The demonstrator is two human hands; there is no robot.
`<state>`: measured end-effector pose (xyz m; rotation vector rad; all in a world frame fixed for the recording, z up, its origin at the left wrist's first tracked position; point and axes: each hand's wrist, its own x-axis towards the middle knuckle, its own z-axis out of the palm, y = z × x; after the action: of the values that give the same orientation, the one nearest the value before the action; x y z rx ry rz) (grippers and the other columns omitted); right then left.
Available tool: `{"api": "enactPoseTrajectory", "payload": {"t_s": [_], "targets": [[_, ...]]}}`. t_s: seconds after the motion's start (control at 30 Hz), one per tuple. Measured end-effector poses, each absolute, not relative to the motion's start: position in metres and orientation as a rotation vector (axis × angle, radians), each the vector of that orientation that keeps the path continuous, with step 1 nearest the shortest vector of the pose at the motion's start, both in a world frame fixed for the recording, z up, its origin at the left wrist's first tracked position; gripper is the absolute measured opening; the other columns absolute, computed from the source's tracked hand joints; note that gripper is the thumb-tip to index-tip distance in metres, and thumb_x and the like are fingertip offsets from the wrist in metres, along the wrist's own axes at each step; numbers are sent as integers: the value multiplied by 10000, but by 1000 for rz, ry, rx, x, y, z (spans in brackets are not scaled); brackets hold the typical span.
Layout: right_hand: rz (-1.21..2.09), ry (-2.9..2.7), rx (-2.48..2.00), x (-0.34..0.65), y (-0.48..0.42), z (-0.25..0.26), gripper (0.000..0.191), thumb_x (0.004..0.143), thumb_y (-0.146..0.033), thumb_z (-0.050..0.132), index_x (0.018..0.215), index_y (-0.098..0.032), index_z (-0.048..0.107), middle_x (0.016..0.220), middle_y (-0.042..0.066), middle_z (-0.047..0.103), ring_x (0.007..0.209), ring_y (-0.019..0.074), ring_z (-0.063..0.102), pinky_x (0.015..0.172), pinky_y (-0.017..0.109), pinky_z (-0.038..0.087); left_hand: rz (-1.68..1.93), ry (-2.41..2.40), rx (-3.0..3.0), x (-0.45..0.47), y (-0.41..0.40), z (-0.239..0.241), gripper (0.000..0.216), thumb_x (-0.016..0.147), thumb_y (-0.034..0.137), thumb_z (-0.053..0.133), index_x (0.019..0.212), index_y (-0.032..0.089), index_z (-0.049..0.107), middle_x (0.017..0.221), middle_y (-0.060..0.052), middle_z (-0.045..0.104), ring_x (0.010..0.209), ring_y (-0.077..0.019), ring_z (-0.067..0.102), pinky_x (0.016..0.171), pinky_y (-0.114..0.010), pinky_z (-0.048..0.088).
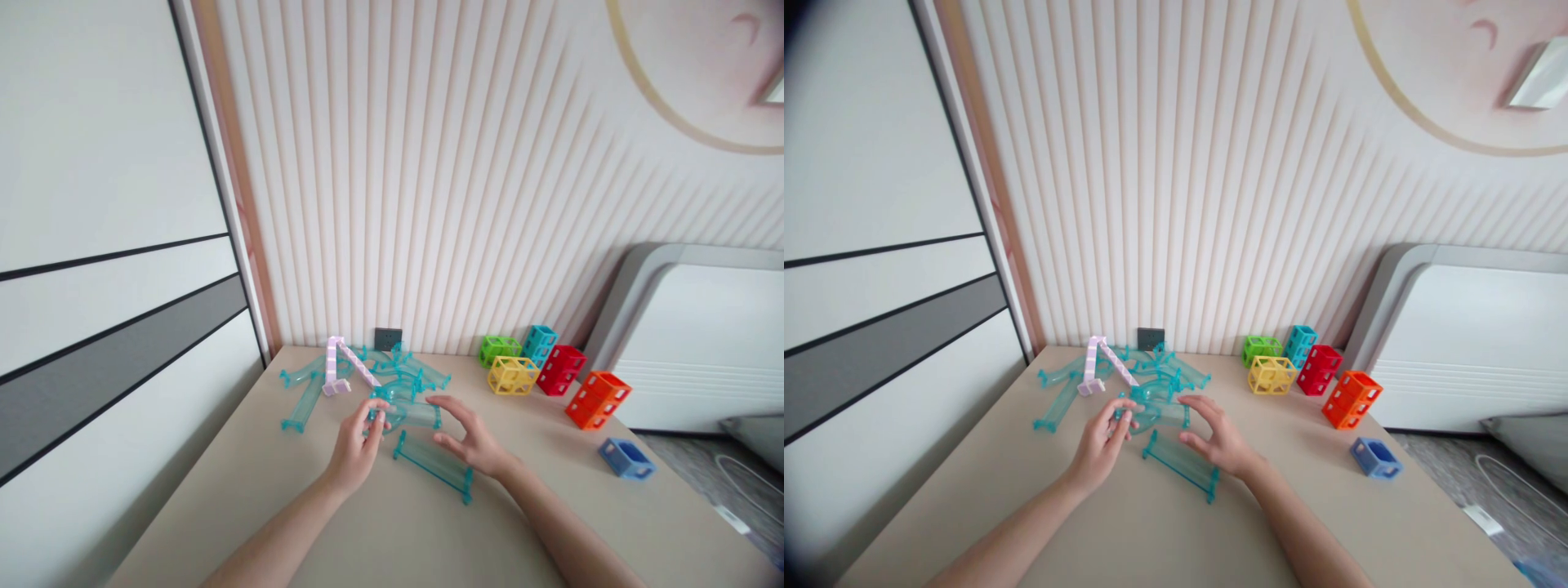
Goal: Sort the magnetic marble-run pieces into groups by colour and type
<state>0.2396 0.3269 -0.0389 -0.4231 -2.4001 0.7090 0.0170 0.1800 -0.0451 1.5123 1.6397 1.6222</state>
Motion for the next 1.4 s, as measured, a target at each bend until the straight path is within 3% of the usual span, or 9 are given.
{"api": "enactPoseTrajectory", "payload": {"t_s": [0.17,0.3,0.53,0.67,0.77,0.87,1.17,1.3,1.4], "targets": [[585,-2373,-516,251,323,-49,421,933,-373,631,1336,-253,600,1265,114,686,1170,276,654,1011,441,535,1503,1627,1643,18,181,-52,314,1007,412,447,1204,198,567,989,-84,733,717,-160,709,675,-290,605],[556,-2251,-539,256,326,-44,374,939,-357,622,1297,-249,619,1237,105,701,1131,265,675,972,414,559,1455,1710,1869,15,182,-61,532,992,317,482,1489,227,315,1136,-115,698,858,-181,716,822,-365,610],[472,-2033,-560,261,331,-40,357,924,-358,652,1262,-248,632,1186,98,729,1025,257,715,892,385,593,1176,1672,2173,14,177,-62,797,968,232,513,1580,286,5,1388,-142,593,1157,-227,660,1002,-448,537],[390,-1956,-560,260,334,-43,364,920,-335,664,1271,-249,619,1253,114,705,1139,281,682,968,437,566,924,1622,2293,17,173,-55,782,916,238,613,1559,286,171,1422,-125,579,1291,-268,577,1064,-477,489],[357,-1921,-576,260,335,-45,361,927,-312,653,1280,-250,608,1282,123,691,1196,289,655,998,462,553,827,1622,2328,18,173,-53,593,881,205,654,1424,298,436,1376,-78,621,1271,-262,590,1076,-455,484],[347,-1915,-593,260,334,-46,367,933,-303,641,1294,-253,600,1303,126,680,1220,296,641,1012,480,548,792,1644,2323,17,174,-55,453,865,159,659,1287,296,569,1336,-51,648,1256,-253,600,1074,-436,491],[345,-1939,-579,259,333,-46,367,935,-286,632,1299,-255,600,1312,128,675,1217,301,644,1001,482,557,782,1678,2307,14,177,-68,402,885,64,576,1218,282,628,1461,-66,544,1287,-237,588,1074,-403,498],[339,-1933,-561,258,334,-48,372,933,-262,637,1302,-260,593,1323,126,668,1227,294,637,1007,479,550,758,1680,2314,15,179,-64,340,884,51,573,1132,265,669,1361,-62,623,1248,-239,615,1053,-404,516],[338,-1927,-561,258,334,-49,371,932,-258,638,1300,-261,594,1325,125,666,1233,294,633,1010,482,547,745,1683,2302,16,177,-59,392,874,78,608,1214,271,638,1312,-59,637,1223,-237,623,1057,-408,510]]}}
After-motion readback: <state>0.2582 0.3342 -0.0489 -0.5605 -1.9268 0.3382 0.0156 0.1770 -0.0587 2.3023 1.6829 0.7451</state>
